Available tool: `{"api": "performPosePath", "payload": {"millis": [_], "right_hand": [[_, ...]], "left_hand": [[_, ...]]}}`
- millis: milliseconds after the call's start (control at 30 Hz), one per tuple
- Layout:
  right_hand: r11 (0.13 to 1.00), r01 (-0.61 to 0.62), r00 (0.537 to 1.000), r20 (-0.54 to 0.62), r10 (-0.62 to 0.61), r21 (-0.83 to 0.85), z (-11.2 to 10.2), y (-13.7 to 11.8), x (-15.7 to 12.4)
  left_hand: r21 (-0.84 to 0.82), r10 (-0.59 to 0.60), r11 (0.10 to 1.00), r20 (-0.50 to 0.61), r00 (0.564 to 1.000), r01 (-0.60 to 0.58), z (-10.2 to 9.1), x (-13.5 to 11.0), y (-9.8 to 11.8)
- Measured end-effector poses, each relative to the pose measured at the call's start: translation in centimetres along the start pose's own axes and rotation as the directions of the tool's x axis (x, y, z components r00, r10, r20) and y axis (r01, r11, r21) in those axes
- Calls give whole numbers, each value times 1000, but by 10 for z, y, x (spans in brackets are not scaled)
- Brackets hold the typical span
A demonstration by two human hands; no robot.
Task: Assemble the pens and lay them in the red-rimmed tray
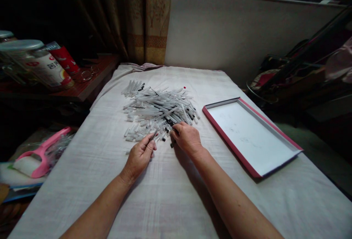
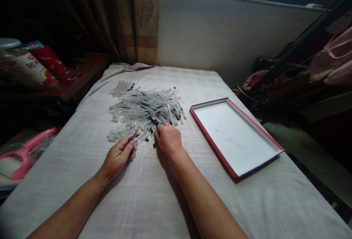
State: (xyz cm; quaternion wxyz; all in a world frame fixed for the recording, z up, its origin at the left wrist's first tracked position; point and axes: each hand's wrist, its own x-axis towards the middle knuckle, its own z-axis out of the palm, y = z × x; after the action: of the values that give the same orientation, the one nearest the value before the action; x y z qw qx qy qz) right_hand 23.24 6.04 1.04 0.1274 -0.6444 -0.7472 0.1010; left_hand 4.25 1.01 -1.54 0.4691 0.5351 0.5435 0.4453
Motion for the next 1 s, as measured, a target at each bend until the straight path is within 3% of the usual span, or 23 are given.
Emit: {"api": "performPosePath", "payload": {"millis": [100,167,333,400,467,567,733,1000], "right_hand": [[961,71,991,-125,-39,267,4,10,-7],[866,115,983,-180,-29,487,5,14,-14],[476,76,996,-88,3,876,2,20,-39],[378,56,998,-60,-1,924,0,21,-48],[335,33,999,-35,0,942,-2,22,-54],[337,7,1000,-9,3,941,-1,24,-57],[447,22,999,-38,26,894,2,29,-56],[561,128,992,-96,-87,818,-5,35,-55]], "left_hand": [[70,60,996,-5,998,-60,0,-2,-3],[108,123,987,-1,992,-122,1,-3,-2],[263,329,896,148,933,-358,2,-7,2],[321,360,854,203,910,-410,2,-9,3],[357,378,825,230,897,-439,1,-10,3],[398,396,785,267,878,-475,0,-11,4],[465,394,727,319,862,-505,-1,-12,6],[497,417,678,347,840,-542,2,-13,7]]}}
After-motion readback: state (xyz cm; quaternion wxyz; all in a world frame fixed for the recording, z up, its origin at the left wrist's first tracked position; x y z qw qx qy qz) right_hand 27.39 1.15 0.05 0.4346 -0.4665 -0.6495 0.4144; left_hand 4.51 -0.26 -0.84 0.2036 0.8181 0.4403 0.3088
